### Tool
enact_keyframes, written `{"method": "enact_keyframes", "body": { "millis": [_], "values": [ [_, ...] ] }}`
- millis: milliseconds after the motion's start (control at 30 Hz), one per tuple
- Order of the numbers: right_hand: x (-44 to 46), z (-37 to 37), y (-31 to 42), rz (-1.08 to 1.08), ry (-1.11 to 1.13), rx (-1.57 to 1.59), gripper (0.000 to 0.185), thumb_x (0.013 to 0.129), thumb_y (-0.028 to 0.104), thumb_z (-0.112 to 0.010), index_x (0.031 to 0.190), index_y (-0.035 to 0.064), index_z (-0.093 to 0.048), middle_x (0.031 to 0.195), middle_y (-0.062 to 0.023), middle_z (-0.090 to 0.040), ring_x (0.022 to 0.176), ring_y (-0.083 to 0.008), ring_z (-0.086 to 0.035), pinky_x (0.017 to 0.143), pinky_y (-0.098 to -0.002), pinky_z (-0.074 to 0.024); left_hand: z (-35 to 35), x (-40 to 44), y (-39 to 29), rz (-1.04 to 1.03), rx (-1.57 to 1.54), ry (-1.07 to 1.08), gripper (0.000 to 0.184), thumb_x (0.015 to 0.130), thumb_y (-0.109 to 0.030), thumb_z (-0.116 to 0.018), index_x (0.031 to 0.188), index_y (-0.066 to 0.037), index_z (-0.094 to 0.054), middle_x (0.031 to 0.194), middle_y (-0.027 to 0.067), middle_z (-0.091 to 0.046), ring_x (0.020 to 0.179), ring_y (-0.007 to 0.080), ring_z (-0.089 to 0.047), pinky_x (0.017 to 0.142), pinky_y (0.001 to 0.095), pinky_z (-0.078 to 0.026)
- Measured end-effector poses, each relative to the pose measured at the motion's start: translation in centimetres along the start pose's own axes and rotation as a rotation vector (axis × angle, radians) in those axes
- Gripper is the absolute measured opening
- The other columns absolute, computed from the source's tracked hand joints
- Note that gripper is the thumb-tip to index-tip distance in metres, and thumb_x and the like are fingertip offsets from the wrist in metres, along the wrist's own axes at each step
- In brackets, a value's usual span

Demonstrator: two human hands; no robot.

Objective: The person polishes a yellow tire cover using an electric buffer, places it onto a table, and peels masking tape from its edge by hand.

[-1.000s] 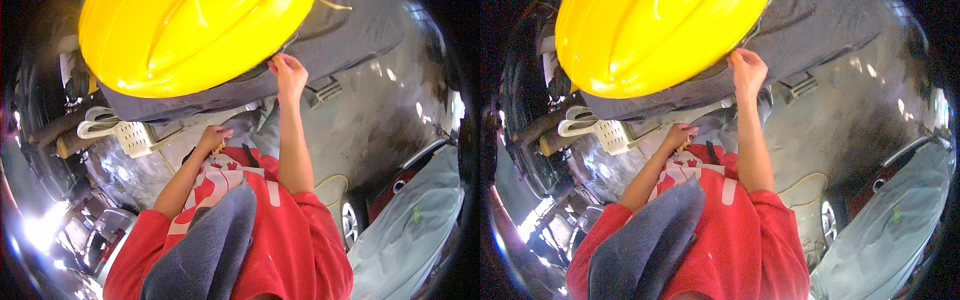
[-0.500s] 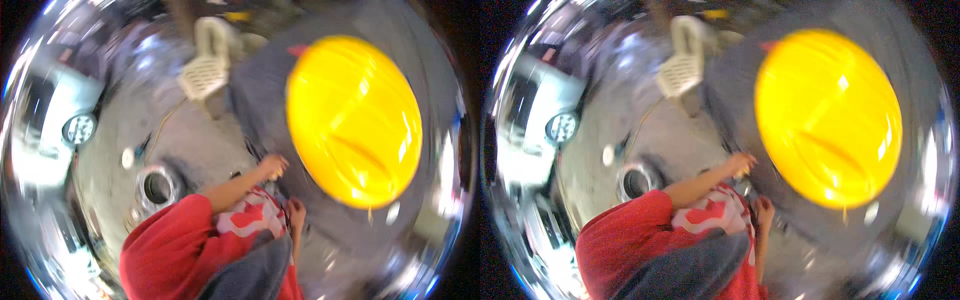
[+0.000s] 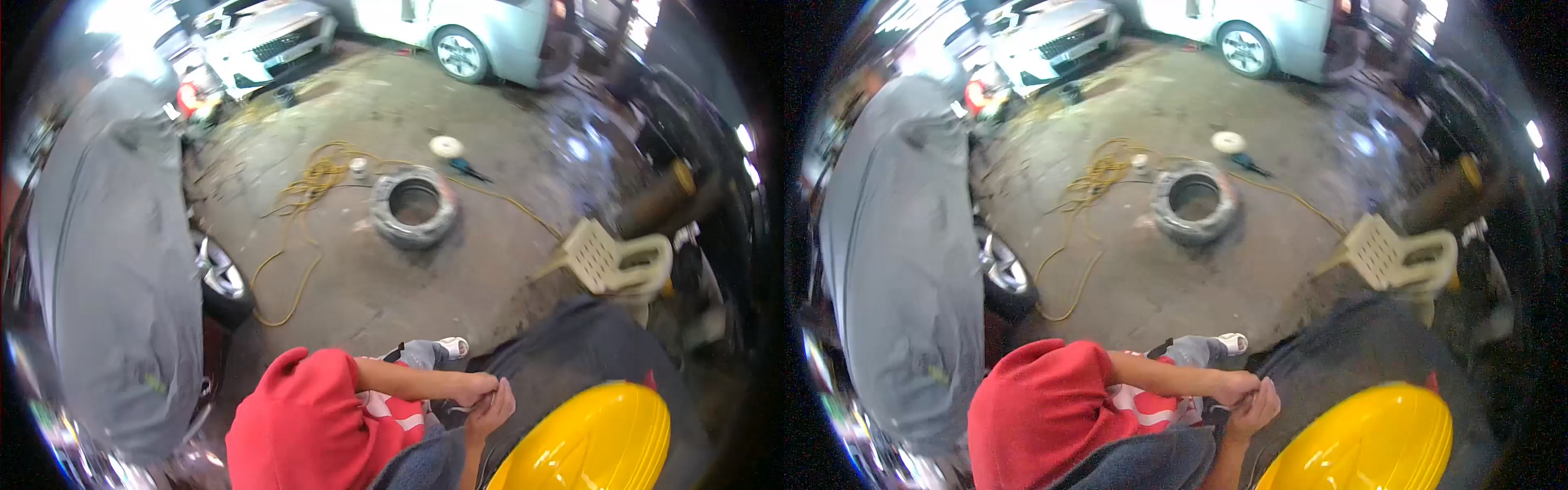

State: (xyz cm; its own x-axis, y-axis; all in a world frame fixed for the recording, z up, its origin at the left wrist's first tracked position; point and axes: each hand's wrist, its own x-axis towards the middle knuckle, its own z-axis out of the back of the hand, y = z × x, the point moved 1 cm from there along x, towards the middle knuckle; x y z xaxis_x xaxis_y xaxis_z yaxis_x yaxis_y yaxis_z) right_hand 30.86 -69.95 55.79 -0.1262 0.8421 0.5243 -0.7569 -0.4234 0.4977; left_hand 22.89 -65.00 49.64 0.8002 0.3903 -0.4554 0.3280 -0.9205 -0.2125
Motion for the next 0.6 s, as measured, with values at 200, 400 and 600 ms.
{"method": "enact_keyframes", "body": {
  "millis": [200, 400, 600],
  "values": [
    [1.4, -2.8, 3.1, -0.083, 0.061, 0.208, 0.025, 0.094, 0.018, -0.045, 0.101, -0.0009, -0.06, 0.096, -0.0172, -0.061, 0.088, -0.0342, -0.059, 0.075, -0.0396, -0.0466, 1.4, -8.1, 0.3, -0.383, 0.092, 0.123, 0.031, 0.094, -0.032, -0.05, 0.114, -0.009, -0.055, 0.115, 0.0004, -0.056, 0.099, 0.0128, -0.053, 0.079, 0.029, -0.046],
    [1.3, -3.2, 7.7, -0.344, 0.051, 0.269, 0.025, 0.093, 0.014, -0.044, 0.106, -0.0011, -0.058, 0.085, -0.0129, -0.058, 0.076, -0.0246, -0.055, 0.069, -0.0367, -0.0446, 5.9, -14.3, 1.7, -0.284, 0.376, -0.056, 0.036, 0.091, -0.042, -0.055, 0.107, -0.01, -0.061, 0.09, 0.0009, -0.064, 0.073, 0.0076, -0.057, 0.066, 0.0244, -0.047],
    [-4.1, -9.2, 21.6, -0.327, 0.142, 0.307, 0.036, 0.095, 0.028, -0.043, 0.116, -0.0009, -0.052, 0.103, -0.0165, -0.059, 0.092, -0.0309, -0.055, 0.083, -0.0426, -0.0409, 7.8, -25.0, 3.9, -0.337, -0.141, -0.188, 0.044, 0.093, -0.054, -0.041, 0.099, -0.014, -0.058, 0.092, 0.0041, -0.061, 0.088, 0.0192, -0.057, 0.079, 0.0401, -0.047]
  ]
}}
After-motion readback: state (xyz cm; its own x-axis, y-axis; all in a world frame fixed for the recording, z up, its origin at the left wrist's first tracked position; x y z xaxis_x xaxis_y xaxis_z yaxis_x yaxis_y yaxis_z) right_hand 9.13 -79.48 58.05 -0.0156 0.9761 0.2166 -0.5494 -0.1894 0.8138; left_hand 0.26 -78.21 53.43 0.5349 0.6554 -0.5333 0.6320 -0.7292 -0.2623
